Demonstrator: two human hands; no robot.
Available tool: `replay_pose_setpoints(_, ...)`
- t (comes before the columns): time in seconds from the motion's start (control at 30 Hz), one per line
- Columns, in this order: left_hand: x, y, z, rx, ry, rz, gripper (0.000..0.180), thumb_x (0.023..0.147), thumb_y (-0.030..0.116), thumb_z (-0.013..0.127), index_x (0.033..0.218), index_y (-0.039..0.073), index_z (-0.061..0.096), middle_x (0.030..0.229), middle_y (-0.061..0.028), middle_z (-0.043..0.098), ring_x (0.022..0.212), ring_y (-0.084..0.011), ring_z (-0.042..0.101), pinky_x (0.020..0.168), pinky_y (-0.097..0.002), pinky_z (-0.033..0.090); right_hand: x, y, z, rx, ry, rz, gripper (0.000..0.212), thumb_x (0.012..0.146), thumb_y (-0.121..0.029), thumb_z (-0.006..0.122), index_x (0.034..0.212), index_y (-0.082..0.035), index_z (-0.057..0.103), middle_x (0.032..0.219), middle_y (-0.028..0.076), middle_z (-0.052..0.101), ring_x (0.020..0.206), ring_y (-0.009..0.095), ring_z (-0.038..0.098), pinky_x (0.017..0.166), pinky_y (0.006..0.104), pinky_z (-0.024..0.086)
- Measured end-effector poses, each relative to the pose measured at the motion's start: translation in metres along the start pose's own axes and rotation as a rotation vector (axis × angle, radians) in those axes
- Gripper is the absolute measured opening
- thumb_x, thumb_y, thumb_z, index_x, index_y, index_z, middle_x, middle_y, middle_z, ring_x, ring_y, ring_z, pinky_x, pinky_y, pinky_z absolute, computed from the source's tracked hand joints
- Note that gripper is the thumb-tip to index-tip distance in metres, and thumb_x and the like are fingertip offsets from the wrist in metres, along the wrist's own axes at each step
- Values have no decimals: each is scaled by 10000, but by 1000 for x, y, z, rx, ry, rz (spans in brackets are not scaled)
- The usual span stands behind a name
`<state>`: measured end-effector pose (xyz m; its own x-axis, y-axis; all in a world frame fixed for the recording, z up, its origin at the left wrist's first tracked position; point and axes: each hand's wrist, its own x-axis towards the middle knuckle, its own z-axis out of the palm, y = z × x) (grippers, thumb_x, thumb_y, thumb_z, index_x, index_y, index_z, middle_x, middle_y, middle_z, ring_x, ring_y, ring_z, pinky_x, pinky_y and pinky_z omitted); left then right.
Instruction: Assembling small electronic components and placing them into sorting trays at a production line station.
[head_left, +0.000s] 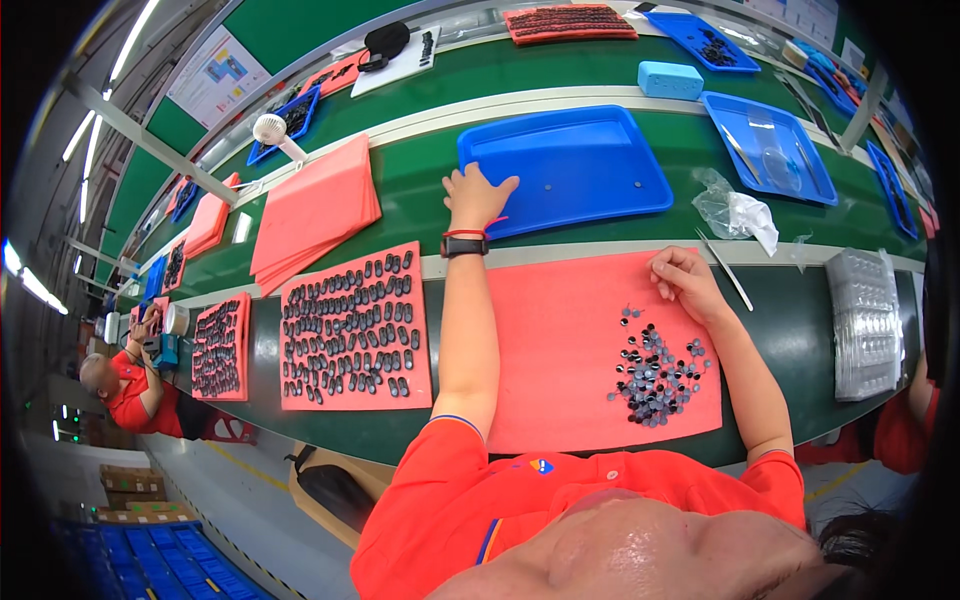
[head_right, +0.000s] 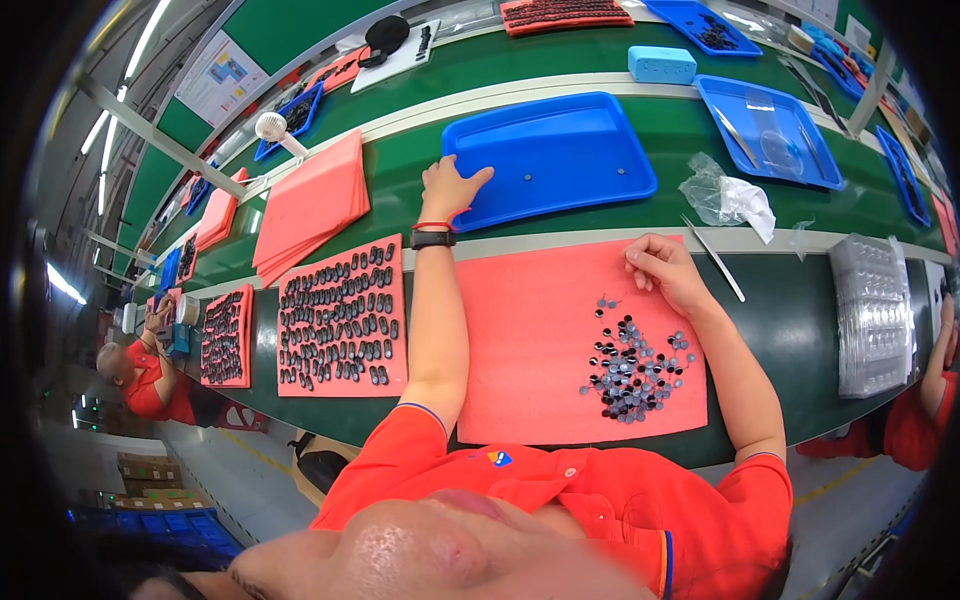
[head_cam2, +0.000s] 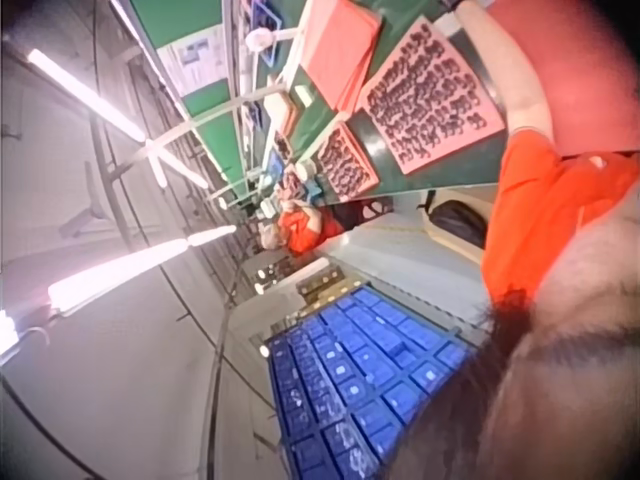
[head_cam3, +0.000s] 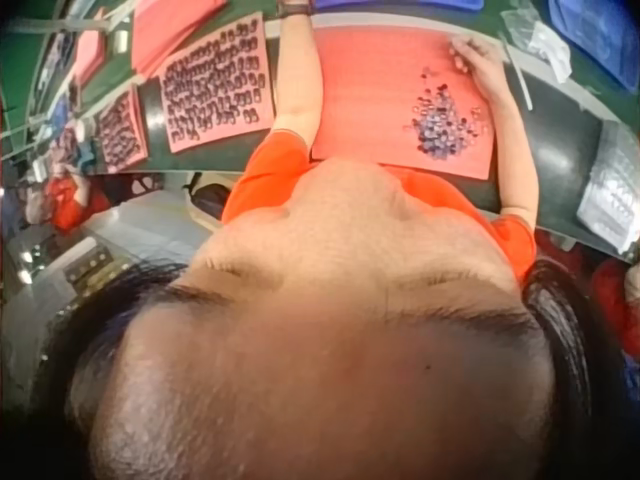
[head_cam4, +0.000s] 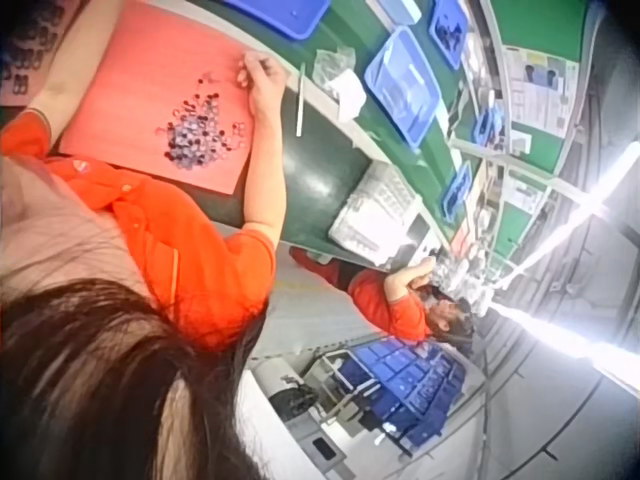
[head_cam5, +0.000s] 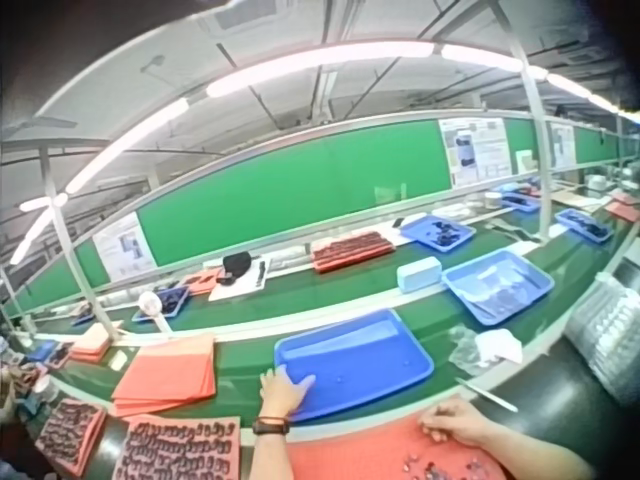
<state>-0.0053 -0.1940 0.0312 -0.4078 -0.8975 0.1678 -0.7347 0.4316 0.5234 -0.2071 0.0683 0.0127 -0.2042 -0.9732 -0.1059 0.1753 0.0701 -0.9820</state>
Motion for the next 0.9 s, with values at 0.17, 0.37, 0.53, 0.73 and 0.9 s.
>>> replay_pose_setpoints(0.17, -4, -7, 32, 102, 73, -222, 848, 671, 519, 652, 1293, 31, 345, 1362, -259, 237, 1288, -409, 171, 981, -581, 203, -3, -1, 3, 2, 8, -3, 128, 839, -162, 563, 833, -34, 557, 716, 13, 557, 521, 49, 470, 459, 167, 340)
replay_pose_setpoints(0.37, -9, -9, 43, 140, 169, -133, 784, 711, 475, 640, 1261, -13, 367, 1348, -326, 197, 1266, -434, 209, 995, -519, 232, 0, 2, 1, -5, 8, 3, 127, 837, -155, 564, 846, -29, 564, 717, 15, 556, 521, 52, 466, 463, 171, 348)
replay_pose_setpoints(0.53, -9, -11, 44, 152, 184, -118, 754, 720, 459, 637, 1246, -17, 383, 1341, -325, 215, 1257, -433, 229, 992, -512, 240, 1, 2, 1, -6, -3, 9, 124, 837, -150, 563, 850, -26, 564, 715, 14, 553, 518, 54, 465, 460, 171, 349)
replay_pose_setpoints(0.73, -10, -9, 45, 180, 179, -128, 741, 720, 456, 636, 1246, -2, 386, 1342, -315, 224, 1268, -430, 208, 994, -520, 232, 0, 3, -1, 1, -4, 9, 129, 843, -150, 562, 871, -25, 573, 719, 13, 557, 528, 53, 476, 467, 176, 355)
replay_pose_setpoints(0.9, -9, -9, 45, 166, 182, -141, 738, 712, 446, 646, 1245, 4, 388, 1346, -308, 223, 1271, -431, 200, 997, -530, 220, 0, 3, -1, 6, 3, 18, 126, 843, -149, 560, 867, -27, 571, 717, 13, 555, 529, 54, 475, 467, 176, 355)
